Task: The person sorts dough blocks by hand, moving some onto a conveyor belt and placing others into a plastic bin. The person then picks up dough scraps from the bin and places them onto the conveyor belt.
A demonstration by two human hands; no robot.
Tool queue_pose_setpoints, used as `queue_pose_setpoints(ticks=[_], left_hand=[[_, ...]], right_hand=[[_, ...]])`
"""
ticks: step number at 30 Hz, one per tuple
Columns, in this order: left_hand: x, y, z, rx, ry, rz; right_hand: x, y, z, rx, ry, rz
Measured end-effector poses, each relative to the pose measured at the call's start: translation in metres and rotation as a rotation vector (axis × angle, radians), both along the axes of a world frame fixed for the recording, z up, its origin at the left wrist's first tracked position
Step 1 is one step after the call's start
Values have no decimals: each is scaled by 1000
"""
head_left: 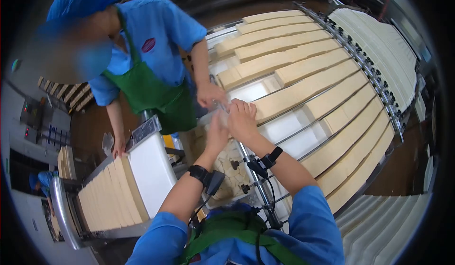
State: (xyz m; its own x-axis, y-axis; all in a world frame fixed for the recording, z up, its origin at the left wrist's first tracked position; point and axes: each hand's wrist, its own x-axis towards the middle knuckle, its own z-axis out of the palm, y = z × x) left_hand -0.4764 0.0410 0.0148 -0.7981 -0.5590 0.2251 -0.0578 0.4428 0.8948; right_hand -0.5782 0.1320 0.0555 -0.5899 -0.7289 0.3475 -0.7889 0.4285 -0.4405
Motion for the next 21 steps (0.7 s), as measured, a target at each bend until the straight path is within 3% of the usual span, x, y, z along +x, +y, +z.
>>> queue_pose_setpoints(ticks=[1, 4, 5, 8, 9, 14, 16, 21], left_hand=[[6, -3, -3, 126, 100, 52], [42, 2, -1, 188, 17, 203], [55, 4, -1, 220, 30, 210], [101, 18, 6, 108, 12, 252], [115, 17, -8, -183, -23, 276], [184, 41, -24, 259, 8, 269], [212, 48, -18, 385, 5, 224], [285, 51, -12, 485, -70, 307]], right_hand=[[7, -8, -10, -7, 35, 26], [1, -4, -32, 114, 296, -5], [1, -2, -36, 115, 273, -35], [13, 2, -18, 155, 189, -67], [10, 2, -25, 151, 204, -76], [13, -1, -34, 246, 285, -310], [4, -8, -50, 367, 182, -245], [37, 6, -39, 220, 291, -18]])
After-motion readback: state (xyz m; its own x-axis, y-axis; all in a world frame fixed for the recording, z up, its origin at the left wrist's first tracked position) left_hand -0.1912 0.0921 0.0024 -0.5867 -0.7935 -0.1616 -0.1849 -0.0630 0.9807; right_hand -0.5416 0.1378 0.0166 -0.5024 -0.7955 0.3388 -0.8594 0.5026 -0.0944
